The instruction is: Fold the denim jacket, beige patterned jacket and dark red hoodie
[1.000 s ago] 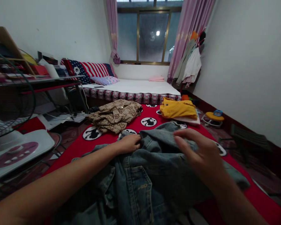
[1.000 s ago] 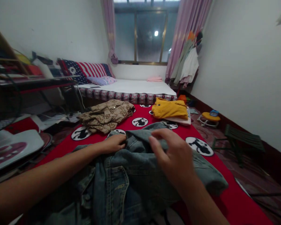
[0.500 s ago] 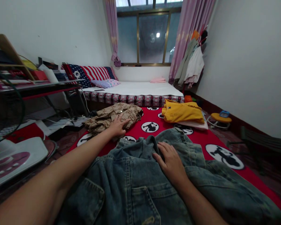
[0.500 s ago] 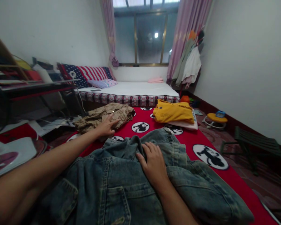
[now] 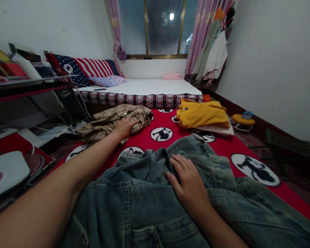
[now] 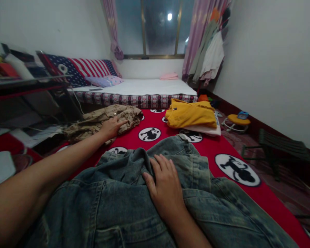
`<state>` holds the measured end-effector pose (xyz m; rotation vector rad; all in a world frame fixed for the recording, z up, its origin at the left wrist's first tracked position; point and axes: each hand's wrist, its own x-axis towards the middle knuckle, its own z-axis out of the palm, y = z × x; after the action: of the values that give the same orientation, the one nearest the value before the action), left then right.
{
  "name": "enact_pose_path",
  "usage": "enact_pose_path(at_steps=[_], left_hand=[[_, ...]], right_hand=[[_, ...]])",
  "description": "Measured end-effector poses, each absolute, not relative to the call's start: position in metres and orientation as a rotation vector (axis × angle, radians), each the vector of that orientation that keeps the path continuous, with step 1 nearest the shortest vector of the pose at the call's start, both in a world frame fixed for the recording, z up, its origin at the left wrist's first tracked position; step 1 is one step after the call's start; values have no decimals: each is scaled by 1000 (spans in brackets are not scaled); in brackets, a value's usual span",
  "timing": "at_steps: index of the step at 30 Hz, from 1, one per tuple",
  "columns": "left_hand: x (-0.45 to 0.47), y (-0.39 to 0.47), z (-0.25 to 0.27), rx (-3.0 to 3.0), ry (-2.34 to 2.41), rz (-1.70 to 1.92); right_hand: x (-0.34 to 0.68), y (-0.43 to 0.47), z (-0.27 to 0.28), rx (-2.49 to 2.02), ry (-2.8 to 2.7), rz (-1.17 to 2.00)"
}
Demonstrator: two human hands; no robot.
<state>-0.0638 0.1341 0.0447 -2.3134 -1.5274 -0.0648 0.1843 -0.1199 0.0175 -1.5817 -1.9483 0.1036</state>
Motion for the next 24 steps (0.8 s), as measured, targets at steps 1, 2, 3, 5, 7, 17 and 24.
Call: enact_pose_path(at_steps=[1, 2, 3, 5, 7, 17, 24], left_hand=[[-63, 137, 44, -2306, -1527, -71], [-62, 141, 44, -2301, -1529, -81], [-62, 145, 45, -2295, -1533, -95], [-60, 155, 45, -2282, -1549, -120], [-58, 166, 43, -2260, -1572, -139], [-55, 171, 31, -2141, -1709, -302], [-48, 120, 20, -2351, -1794, -43]], right_hand=[[184, -120, 17, -1578, -1950, 103], [185, -120, 17, -1576, -1950, 101], [185, -121, 17, -1575, -1950, 98], [185, -121, 16, -1576, -1949, 96], [185, -122, 17, -1577, -1946, 104], [184, -121, 23, -1577, -1902, 162], [185, -117, 23, -1530, -1877, 184]])
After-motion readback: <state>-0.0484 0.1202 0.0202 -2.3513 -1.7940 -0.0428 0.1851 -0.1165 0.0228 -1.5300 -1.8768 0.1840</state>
